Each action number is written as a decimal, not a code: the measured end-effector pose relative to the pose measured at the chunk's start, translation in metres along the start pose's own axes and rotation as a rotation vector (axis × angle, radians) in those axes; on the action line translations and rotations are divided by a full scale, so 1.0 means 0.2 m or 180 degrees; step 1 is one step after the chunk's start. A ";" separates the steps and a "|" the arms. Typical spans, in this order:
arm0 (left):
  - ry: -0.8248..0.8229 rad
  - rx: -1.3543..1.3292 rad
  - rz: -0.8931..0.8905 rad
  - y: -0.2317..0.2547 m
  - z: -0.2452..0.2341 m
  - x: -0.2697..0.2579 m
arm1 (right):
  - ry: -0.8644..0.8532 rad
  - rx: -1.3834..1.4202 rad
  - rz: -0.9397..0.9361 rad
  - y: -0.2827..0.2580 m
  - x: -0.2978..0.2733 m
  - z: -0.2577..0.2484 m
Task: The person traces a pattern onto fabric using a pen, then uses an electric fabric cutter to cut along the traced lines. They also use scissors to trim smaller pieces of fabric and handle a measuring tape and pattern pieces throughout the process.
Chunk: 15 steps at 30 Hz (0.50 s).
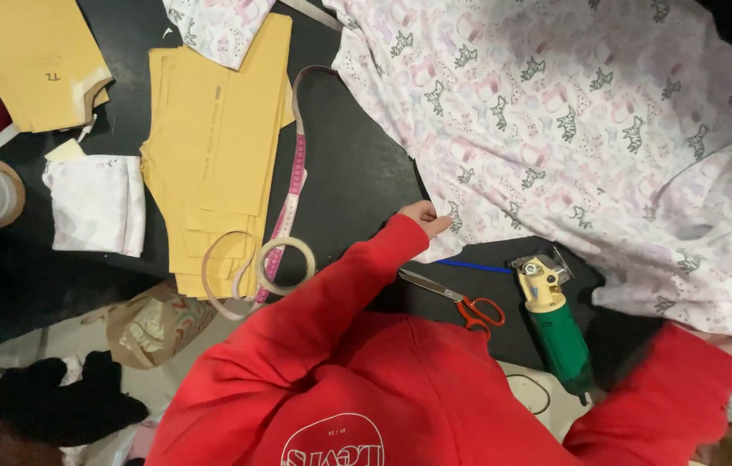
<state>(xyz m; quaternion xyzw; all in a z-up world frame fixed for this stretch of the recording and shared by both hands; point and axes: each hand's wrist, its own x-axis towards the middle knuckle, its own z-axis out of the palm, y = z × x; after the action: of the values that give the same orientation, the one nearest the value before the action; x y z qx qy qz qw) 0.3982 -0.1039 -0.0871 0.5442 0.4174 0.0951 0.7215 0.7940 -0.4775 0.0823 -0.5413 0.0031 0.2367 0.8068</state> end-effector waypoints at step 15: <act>-0.0427 -0.4126 -0.0335 0.50 -0.49 0.34 | -0.0175 0.0020 -0.0273 0.22 -0.26 -0.02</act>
<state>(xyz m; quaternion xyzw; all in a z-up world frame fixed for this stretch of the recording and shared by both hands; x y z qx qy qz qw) 0.4035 0.0453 -0.0405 -0.0176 0.2556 0.2579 0.9316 0.7309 -0.4876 0.0560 -0.5318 -0.0415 0.2167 0.8176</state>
